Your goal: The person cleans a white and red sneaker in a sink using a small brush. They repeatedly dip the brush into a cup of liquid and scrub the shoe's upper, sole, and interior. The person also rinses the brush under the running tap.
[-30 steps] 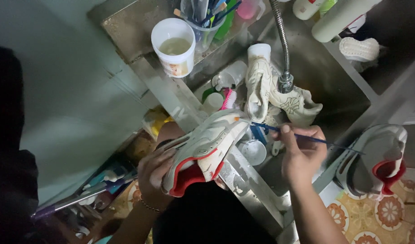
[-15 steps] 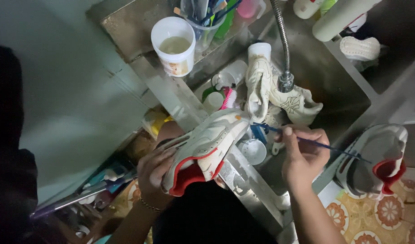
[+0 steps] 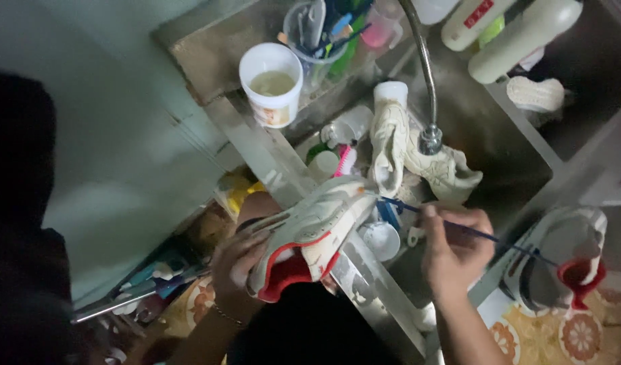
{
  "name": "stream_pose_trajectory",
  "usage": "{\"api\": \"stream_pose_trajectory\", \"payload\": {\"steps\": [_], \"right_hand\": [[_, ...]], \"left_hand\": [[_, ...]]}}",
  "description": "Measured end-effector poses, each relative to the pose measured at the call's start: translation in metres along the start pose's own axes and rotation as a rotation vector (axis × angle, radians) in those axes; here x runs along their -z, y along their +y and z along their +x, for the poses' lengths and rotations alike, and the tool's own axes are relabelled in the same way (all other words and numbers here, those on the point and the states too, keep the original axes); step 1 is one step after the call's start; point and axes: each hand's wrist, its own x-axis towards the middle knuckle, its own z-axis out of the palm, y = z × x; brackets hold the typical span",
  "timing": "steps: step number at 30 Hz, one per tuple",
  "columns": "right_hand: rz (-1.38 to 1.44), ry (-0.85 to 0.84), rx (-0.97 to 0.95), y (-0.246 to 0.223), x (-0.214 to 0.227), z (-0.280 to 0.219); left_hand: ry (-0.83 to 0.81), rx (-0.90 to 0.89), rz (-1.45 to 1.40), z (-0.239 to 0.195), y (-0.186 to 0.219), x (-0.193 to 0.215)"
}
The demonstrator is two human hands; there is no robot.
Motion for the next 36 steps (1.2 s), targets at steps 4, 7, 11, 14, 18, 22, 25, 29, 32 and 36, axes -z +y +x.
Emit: {"api": "stream_pose_trajectory", "payload": {"steps": [4, 7, 11, 14, 18, 22, 25, 29, 32, 36], "right_hand": [[0.133, 0.096, 0.089, 0.005, -0.023, 0.020], [0.129, -0.086, 0.243, -0.020, -0.084, 0.054], [0.164, -0.265, 0.372, -0.015, -0.171, 0.107], [-0.145, -0.395, 0.428, 0.013, -0.225, 0.133], [-0.302, -0.495, 0.446, 0.059, -0.266, 0.145], [-0.314, -0.480, 0.386, 0.061, -0.269, 0.147], [-0.247, -0.376, 0.288, 0.012, -0.239, 0.140], [-0.010, -0.180, 0.071, 0.020, -0.211, 0.135], [0.293, -0.118, -0.113, 0.019, -0.193, 0.129], [0.486, 0.003, -0.300, 0.033, -0.169, 0.128]], "left_hand": [[0.018, 0.019, -0.055, -0.010, -0.018, -0.009], [-0.002, 0.084, -0.184, 0.025, -0.003, 0.000], [-0.086, 0.188, -0.273, 0.068, 0.010, 0.014], [-0.105, 0.252, -0.215, 0.071, 0.013, 0.018], [-0.024, 0.324, -0.191, 0.031, 0.000, 0.007], [-0.038, 0.364, -0.009, -0.011, -0.019, -0.003], [-0.094, 0.318, 0.028, -0.033, -0.035, -0.010], [-0.160, 0.358, -0.316, 0.061, 0.003, 0.015], [-0.030, 0.309, -0.107, 0.009, -0.019, 0.000], [-0.012, 0.299, -0.087, 0.010, -0.021, 0.000]]}}
